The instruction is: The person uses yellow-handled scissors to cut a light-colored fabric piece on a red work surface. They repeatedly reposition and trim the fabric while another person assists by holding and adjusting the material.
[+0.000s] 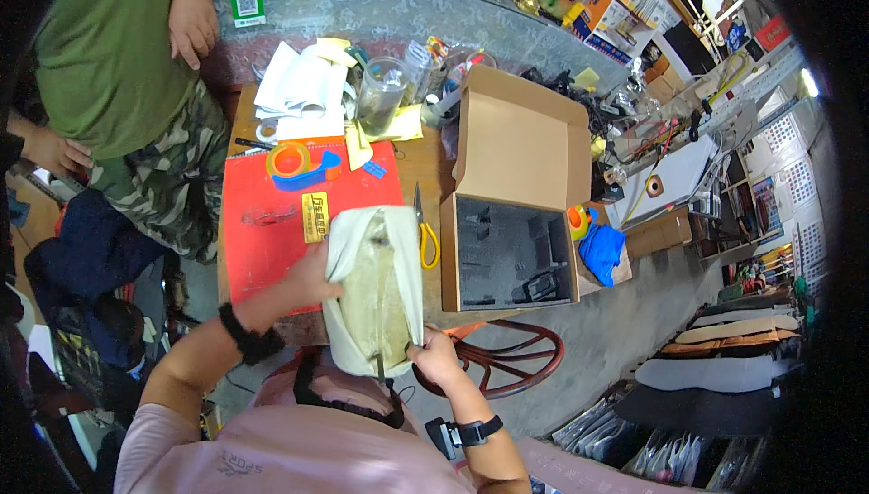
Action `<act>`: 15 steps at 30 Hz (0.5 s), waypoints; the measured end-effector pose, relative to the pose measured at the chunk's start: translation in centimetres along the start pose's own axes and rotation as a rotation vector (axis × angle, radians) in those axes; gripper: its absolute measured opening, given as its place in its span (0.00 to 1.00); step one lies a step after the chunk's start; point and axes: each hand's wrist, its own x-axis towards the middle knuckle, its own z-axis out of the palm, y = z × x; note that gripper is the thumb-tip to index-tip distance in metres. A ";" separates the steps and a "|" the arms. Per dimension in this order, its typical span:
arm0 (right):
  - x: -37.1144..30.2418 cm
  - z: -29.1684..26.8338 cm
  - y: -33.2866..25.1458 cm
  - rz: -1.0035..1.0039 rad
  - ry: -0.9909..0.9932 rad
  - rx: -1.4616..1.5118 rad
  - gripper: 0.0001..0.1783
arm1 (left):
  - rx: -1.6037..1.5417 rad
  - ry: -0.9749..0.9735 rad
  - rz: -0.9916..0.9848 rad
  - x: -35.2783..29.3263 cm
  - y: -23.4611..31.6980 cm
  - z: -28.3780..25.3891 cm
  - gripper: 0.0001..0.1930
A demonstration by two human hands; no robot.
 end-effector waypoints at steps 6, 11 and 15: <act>0.0 -0.4 -2.8 0.044 -0.133 -0.355 0.27 | 0.040 0.084 0.101 5.6 1.4 -2.7 0.30; 4.7 -0.3 -9.9 -0.258 0.206 -0.487 0.45 | 0.042 0.024 0.102 5.7 2.4 -2.6 0.13; 12.1 -2.5 -8.3 -0.379 0.160 -0.403 0.38 | 0.041 0.136 0.253 7.7 0.2 -0.5 0.13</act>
